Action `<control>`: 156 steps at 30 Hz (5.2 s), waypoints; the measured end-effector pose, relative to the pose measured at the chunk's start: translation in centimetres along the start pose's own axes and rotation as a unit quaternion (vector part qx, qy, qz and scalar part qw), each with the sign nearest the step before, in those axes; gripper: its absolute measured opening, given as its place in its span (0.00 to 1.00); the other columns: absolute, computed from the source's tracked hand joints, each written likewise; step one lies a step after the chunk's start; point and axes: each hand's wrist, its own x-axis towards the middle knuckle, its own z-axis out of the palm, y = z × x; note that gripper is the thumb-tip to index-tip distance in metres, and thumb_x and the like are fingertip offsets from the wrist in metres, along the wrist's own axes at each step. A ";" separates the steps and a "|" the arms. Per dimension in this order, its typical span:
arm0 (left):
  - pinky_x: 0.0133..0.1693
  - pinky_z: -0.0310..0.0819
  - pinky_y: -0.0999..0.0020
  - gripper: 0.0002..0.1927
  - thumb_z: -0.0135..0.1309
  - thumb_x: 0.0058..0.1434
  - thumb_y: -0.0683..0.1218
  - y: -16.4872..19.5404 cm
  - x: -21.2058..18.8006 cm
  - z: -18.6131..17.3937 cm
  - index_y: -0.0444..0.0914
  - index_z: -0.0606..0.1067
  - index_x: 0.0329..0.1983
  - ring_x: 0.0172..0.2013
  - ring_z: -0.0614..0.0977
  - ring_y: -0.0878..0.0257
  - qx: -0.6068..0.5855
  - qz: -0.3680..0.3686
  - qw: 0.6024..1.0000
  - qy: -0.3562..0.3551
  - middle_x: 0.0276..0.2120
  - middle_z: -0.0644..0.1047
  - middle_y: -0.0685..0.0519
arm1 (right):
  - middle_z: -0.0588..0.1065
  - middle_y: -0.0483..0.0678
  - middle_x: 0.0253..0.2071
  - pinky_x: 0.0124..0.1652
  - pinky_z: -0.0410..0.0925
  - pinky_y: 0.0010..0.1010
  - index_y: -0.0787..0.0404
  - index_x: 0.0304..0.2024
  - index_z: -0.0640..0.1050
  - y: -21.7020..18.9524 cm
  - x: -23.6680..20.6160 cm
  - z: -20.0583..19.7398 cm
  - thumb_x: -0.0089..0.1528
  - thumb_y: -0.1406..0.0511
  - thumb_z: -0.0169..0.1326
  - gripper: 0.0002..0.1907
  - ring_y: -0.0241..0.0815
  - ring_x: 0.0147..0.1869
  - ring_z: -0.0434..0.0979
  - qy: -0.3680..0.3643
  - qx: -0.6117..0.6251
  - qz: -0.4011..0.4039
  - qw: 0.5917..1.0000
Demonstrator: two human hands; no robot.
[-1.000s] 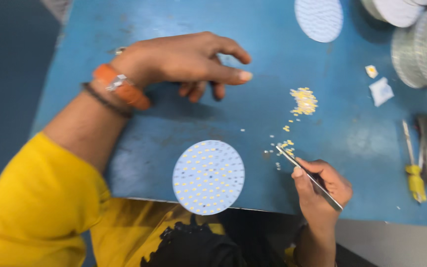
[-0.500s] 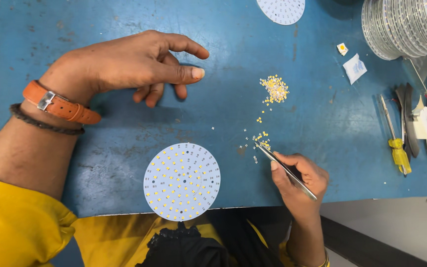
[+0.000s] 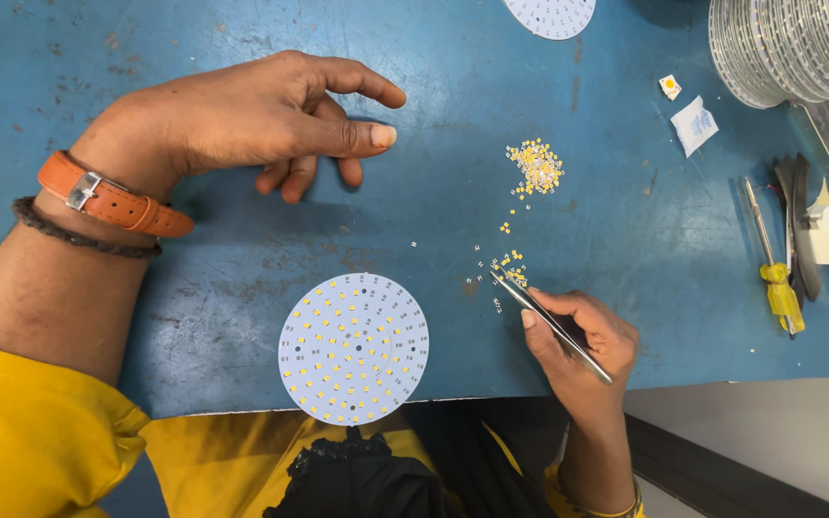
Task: The person uses tweezers to pick up small yellow LED components from a pile on a blue workbench and places them into designated spots on a circular white LED board. The person continues this process, filling the board with LEDs one by one.
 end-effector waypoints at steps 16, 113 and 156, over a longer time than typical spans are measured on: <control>0.17 0.70 0.72 0.41 0.55 0.54 0.69 -0.9 0.2 0.0 0.44 0.70 0.67 0.15 0.79 0.66 -0.006 0.033 0.999 -0.001 0.26 0.84 0.51 | 0.81 0.48 0.34 0.36 0.69 0.29 0.64 0.40 0.80 -6.4 1.6 6.5 0.56 0.66 0.66 0.12 0.40 0.34 0.81 -0.195 0.098 -0.214 0.952; 0.15 0.67 0.78 0.37 0.56 0.59 0.65 -1.2 -0.1 0.5 0.40 0.69 0.66 0.16 0.79 0.69 0.005 0.056 0.998 0.031 0.27 0.83 0.52 | 0.81 0.52 0.35 0.37 0.74 0.26 0.69 0.38 0.80 0.9 1.6 0.3 0.56 0.70 0.65 0.10 0.38 0.36 0.82 -0.268 0.136 -0.138 0.944; 0.14 0.64 0.68 0.35 0.57 0.58 0.61 0.1 0.2 0.0 0.47 0.70 0.68 0.13 0.75 0.64 0.014 -0.046 0.999 0.005 0.29 0.85 0.47 | 0.74 0.38 0.29 0.29 0.58 0.15 0.69 0.44 0.81 2.3 0.1 -1.3 0.62 0.72 0.62 0.09 0.23 0.29 0.66 0.012 0.039 0.051 0.998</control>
